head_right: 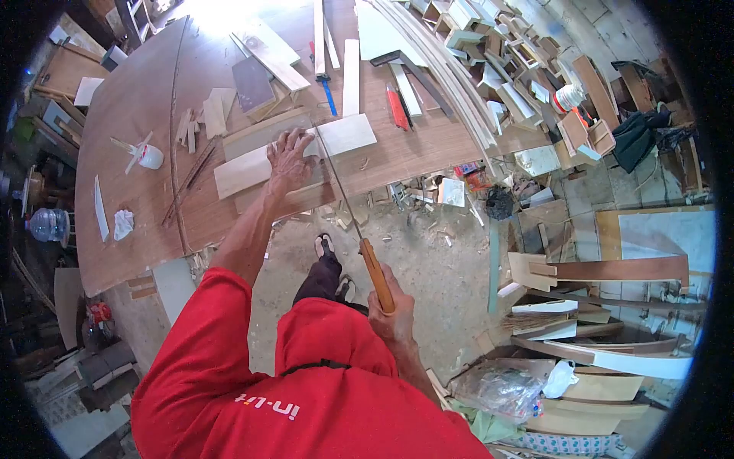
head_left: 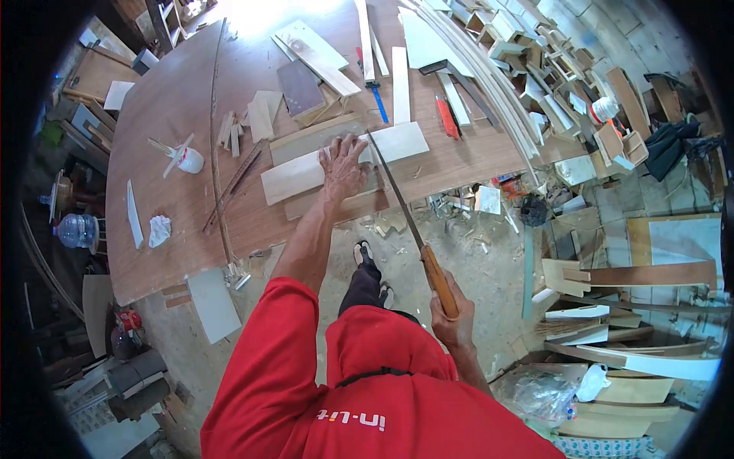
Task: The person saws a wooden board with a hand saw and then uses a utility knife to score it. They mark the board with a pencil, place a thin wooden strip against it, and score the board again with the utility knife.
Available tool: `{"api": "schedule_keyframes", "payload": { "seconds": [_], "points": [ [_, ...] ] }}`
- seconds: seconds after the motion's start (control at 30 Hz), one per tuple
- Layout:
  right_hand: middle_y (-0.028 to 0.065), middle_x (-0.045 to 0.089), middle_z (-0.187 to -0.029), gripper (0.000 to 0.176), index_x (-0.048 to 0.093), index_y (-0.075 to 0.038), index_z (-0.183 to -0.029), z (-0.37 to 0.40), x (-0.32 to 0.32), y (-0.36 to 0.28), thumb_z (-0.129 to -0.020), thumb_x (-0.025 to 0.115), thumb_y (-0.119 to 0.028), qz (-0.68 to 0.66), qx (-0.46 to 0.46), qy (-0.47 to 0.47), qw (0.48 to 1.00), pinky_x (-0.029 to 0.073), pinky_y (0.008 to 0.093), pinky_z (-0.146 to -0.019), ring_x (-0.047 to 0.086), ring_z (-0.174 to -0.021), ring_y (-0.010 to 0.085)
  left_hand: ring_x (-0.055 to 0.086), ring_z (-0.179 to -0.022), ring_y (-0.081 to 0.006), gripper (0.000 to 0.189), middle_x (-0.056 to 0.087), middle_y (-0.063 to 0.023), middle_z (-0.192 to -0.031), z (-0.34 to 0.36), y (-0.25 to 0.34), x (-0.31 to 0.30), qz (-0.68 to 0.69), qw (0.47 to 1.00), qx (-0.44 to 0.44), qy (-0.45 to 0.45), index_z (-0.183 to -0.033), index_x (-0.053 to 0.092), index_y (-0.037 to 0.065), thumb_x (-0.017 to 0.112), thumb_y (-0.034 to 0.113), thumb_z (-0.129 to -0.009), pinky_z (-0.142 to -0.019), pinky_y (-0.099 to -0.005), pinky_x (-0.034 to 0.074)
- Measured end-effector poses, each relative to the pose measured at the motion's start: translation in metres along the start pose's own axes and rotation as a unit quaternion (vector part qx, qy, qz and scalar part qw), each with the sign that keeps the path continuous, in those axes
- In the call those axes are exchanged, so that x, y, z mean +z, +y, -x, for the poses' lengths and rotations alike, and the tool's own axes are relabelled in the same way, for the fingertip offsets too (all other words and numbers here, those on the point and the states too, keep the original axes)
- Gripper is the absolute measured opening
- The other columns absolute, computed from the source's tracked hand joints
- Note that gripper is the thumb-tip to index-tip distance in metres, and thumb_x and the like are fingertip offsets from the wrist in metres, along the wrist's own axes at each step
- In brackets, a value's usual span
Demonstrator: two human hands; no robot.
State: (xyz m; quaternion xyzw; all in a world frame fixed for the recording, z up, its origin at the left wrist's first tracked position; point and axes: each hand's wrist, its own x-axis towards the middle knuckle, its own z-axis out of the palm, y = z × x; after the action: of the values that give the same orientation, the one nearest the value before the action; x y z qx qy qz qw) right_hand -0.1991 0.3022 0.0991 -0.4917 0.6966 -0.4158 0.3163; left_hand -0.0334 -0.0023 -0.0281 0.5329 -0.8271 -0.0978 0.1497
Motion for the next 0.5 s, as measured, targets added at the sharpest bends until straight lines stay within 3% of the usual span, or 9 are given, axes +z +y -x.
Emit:
{"api": "schedule_keyframes", "payload": {
  "seconds": [0.17,0.27,0.37,0.5],
  "points": [
    [0.0094,0.055,-0.07,0.053,0.048,-0.004,-0.135,-0.015,0.01,0.006,-0.083,0.056,0.0,0.017,0.055,-0.011,0.998,0.043,0.0253,-0.055,0.048,-0.058,0.0103,0.026,-0.136,-0.0329,0.066,0.034,-0.005,-0.143,0.001,0.003,-0.002,0.006,1.0,0.003,-0.001,-0.134,0.047,0.023,0.069,0.028,-0.072,-0.104,-0.065,0.019],
    [0.0112,0.055,-0.07,0.053,0.048,-0.004,-0.135,0.013,-0.004,-0.002,-0.083,0.057,0.0,-0.053,0.058,-0.016,0.997,0.044,0.0253,-0.056,0.049,-0.059,0.0108,0.026,-0.134,-0.0328,0.066,0.036,-0.006,-0.141,0.003,0.003,0.001,0.009,1.0,0.003,0.02,-0.132,0.047,0.023,0.07,0.027,-0.07,-0.105,-0.0642,0.019],
    [0.0102,0.054,-0.07,0.052,0.049,-0.003,-0.135,-0.002,0.009,0.011,-0.084,0.056,0.001,0.005,0.001,0.033,0.999,0.043,0.0249,-0.054,0.047,-0.058,0.0098,0.026,-0.135,-0.0332,0.065,0.035,-0.0058,-0.142,0.001,0.004,-0.006,0.019,1.0,0.002,0.007,-0.132,0.047,0.023,0.07,0.027,-0.071,-0.105,-0.0643,0.018],
    [0.0093,0.056,-0.074,0.05,0.049,-0.001,-0.134,0.004,0.008,0.008,-0.085,0.056,0.001,-0.002,0.037,0.003,0.999,0.043,0.0248,-0.057,0.048,-0.062,0.0088,0.024,-0.136,-0.0336,0.066,0.033,-0.0057,-0.144,0.0,0.003,-0.004,0.016,1.0,0.003,-0.004,-0.133,0.046,0.023,0.07,0.026,-0.072,-0.105,-0.0649,0.017]
  ]
}}
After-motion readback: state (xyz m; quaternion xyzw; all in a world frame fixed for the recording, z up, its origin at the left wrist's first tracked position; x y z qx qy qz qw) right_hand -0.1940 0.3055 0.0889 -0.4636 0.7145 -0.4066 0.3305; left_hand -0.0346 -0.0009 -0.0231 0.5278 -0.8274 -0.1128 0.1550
